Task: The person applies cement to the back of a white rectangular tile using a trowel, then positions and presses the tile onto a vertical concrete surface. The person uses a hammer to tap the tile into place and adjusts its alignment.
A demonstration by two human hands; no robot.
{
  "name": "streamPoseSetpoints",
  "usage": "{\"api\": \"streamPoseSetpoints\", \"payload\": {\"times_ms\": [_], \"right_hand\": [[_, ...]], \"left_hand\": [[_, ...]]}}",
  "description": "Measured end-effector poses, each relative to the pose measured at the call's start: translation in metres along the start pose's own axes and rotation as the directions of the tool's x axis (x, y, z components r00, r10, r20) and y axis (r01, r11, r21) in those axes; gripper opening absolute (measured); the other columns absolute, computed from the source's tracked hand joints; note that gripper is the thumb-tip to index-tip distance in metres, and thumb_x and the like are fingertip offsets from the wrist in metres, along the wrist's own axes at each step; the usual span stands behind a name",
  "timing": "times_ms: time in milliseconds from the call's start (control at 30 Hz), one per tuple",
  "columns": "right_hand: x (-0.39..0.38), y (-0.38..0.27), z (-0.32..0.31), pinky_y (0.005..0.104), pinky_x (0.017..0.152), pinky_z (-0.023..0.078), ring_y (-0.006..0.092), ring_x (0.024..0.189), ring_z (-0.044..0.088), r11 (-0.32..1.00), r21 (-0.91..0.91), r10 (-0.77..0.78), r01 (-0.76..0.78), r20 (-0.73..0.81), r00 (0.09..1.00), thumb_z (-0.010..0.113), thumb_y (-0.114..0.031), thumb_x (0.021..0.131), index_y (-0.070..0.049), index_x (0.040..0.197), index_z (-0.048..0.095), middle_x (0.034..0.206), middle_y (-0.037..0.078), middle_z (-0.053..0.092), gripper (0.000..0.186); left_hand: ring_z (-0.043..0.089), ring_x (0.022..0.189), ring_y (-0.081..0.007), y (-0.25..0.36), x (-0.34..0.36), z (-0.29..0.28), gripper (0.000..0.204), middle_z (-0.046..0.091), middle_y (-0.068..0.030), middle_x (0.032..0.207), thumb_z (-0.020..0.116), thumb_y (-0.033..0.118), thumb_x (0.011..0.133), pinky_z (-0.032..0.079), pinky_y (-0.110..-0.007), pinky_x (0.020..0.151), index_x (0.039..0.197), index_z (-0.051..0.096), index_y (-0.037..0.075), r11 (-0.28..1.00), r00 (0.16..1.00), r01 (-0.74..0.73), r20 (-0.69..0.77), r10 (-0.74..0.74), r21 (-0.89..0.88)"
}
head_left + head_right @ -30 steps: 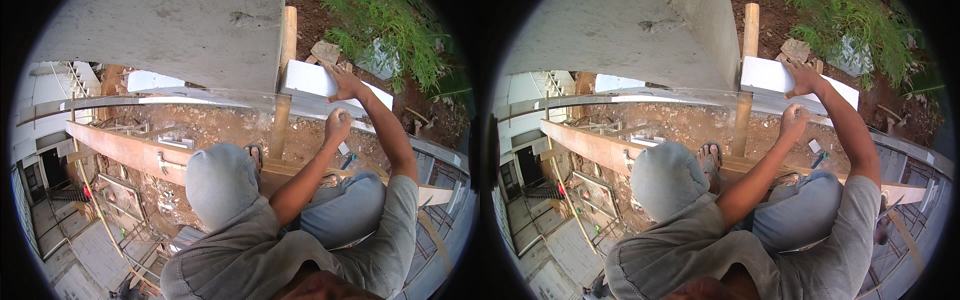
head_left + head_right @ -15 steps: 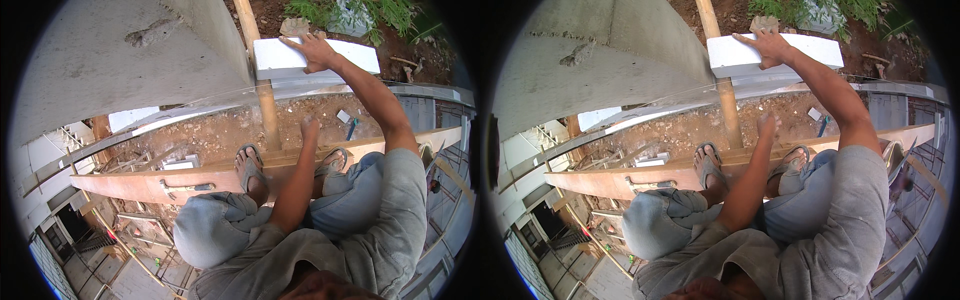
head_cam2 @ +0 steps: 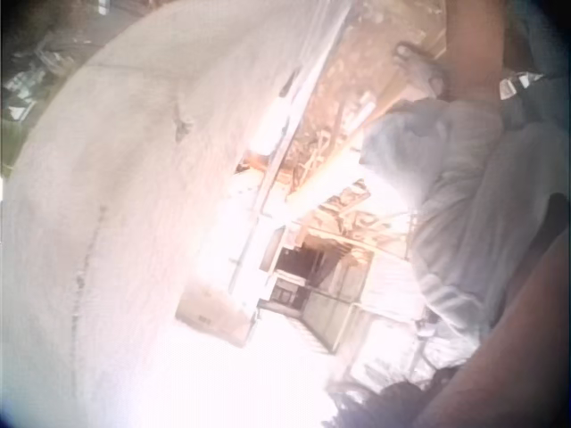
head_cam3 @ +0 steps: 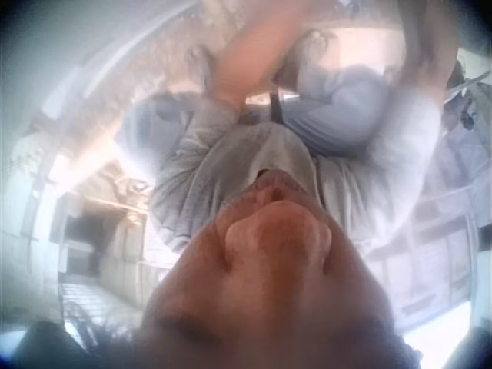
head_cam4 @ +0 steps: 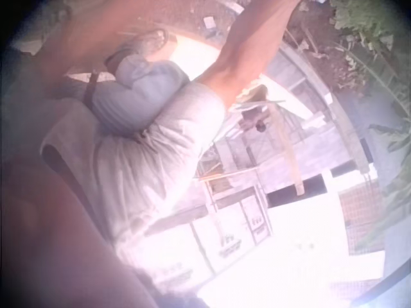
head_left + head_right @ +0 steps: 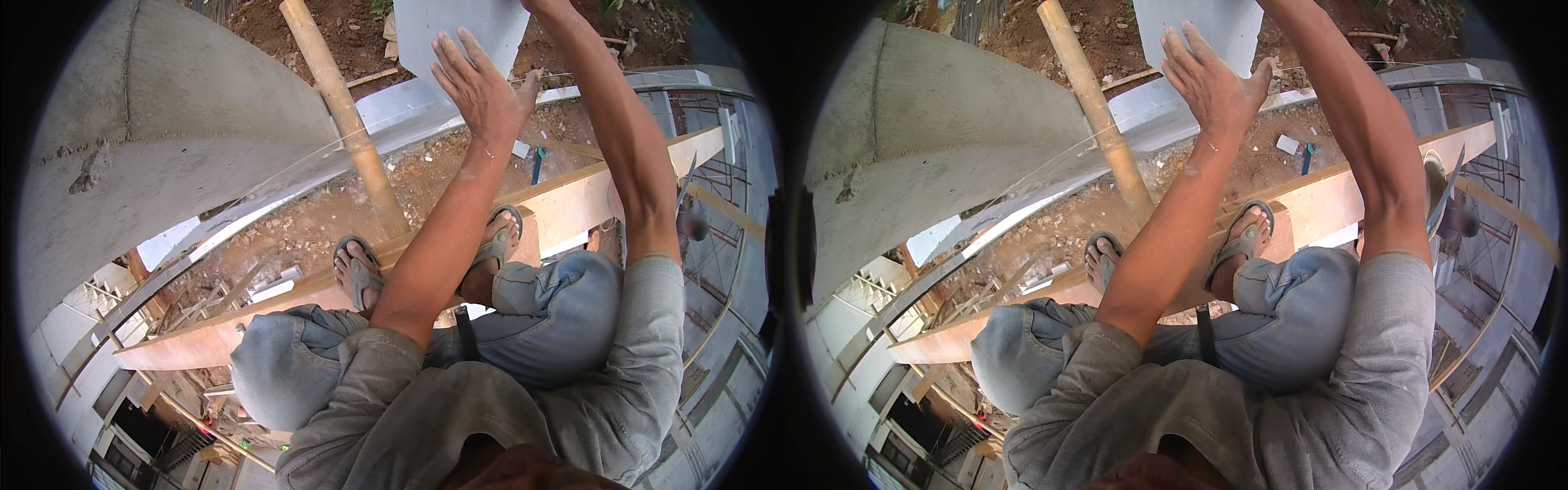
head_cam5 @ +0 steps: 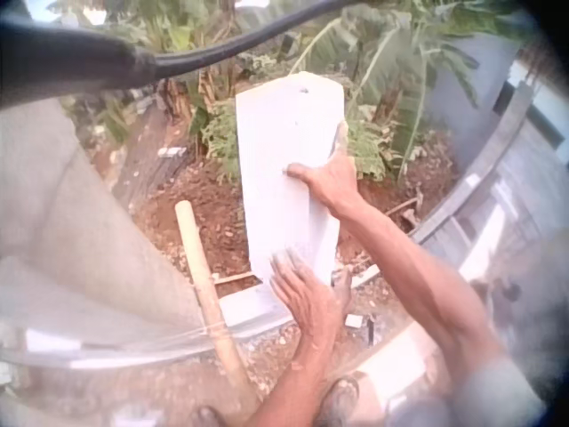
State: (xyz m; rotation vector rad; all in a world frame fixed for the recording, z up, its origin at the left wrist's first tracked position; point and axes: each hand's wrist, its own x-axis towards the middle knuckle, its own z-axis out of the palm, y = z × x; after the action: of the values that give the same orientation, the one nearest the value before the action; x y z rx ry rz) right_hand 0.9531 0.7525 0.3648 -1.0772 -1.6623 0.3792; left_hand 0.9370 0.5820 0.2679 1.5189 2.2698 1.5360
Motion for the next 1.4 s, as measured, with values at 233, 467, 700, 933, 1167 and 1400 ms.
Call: {"api": "streamPoseSetpoints", "payload": {"times_ms": [233, 467, 700, 933, 1167, 1400], "right_hand": [[-0.011, 0.031, -0.006, 0.0392, 0.094, 0.048, 0.0272, 0.106, 0.059, 0.744, 0.257, 0.596, -0.616, 0.16, 0.787, 0.081, -0.025, 0.065, 0.002, 0.142, 0.031, 0.117, 0.017, 0.06, 0.096], [-0.067, 0.087, 0.009, 0.0434, 0.098, 0.043, 0.0298, 0.114, 0.052, 0.476, 0.27, 0.793, -0.837, 0.279, 0.541, 0.079, -0.035, 0.065, -0.002, 0.145, 0.028, 0.124, 0.02, 0.055, 0.1], [-0.12, 0.117, 0.043, 0.0477, 0.101, 0.039, 0.0325, 0.122, 0.046, 0.281, 0.199, 0.89, -0.939, 0.312, 0.333, 0.078, -0.045, 0.065, -0.006, 0.148, 0.026, 0.131, 0.022, 0.05, 0.106], [-0.141, 0.127, 0.067, 0.0519, 0.105, 0.035, 0.0352, 0.13, 0.039, 0.196, 0.13, 0.916, -0.972, 0.328, 0.229, 0.077, -0.055, 0.065, -0.009, 0.151, 0.023, 0.138, 0.024, 0.044, 0.111], [-0.134, 0.12, 0.079, 0.0561, 0.108, 0.031, 0.0379, 0.138, 0.032, 0.185, -0.069, 0.944, -0.98, 0.29, 0.158, 0.075, -0.065, 0.065, -0.013, 0.154, 0.021, 0.146, 0.027, 0.039, 0.116], [-0.115, 0.114, 0.045, 0.0674, 0.108, 0.024, 0.0396, 0.148, 0.015, 0.694, -0.637, 0.295, 0.337, 0.678, 0.674, 0.076, -0.071, 0.064, -0.027, 0.157, 0.013, 0.158, 0.025, 0.019, 0.12]], "left_hand": [[0.034, 0.129, -0.0469, -0.07, 0.045, 0.042, 0.092, 0.035, -0.0325, 0.139, 0.07, 0.026, 0.079, 0.027, -0.063, 0.103, 0.151, 0.02, -0.004, 0.676, 0.883, -0.45, 0.177, 0.435, 0.584], [0.045, 0.114, -0.0339, -0.093, 0.036, -0.006, 0.109, 0.047, -0.0228, 0.126, 0.083, 0.036, 0.057, 0.035, -0.047, 0.093, 0.146, 0.034, -0.004, 0.615, 0.748, -0.663, 0.411, 0.521, 0.427], [0.049, 0.104, -0.0284, -0.12, 0.038, -0.04, 0.107, 0.054, -0.0175, 0.115, 0.082, 0.03, 0.054, 0.037, -0.04, 0.086, 0.144, 0.037, -0.005, 0.659, 0.607, -0.707, 0.697, 0.382, 0.255], [0.049, 0.105, -0.0271, -0.154, 0.047, -0.049, 0.107, 0.054, -0.0161, 0.115, 0.081, 0.027, 0.054, 0.036, -0.039, 0.084, 0.145, 0.035, -0.004, 0.698, 0.555, -0.696, 0.744, 0.373, 0.169], [0.046, 0.12, -0.0284, -0.164, 0.064, -0.04, 0.109, 0.051, -0.0162, 0.127, 0.087, 0.03, 0.054, 0.033, -0.042, 0.098, 0.146, 0.035, 0.003, 0.769, 0.536, -0.615, 0.807, 0.248, 0.172], [0.036, 0.135, -0.0356, -0.152, 0.074, -0.03, 0.114, 0.044, -0.0184, 0.141, 0.086, 0.032, 0.056, 0.023, -0.055, 0.11, 0.151, 0.028, 0.008, 0.823, 0.565, -0.482, 0.825, 0.028, 0.302]]}}
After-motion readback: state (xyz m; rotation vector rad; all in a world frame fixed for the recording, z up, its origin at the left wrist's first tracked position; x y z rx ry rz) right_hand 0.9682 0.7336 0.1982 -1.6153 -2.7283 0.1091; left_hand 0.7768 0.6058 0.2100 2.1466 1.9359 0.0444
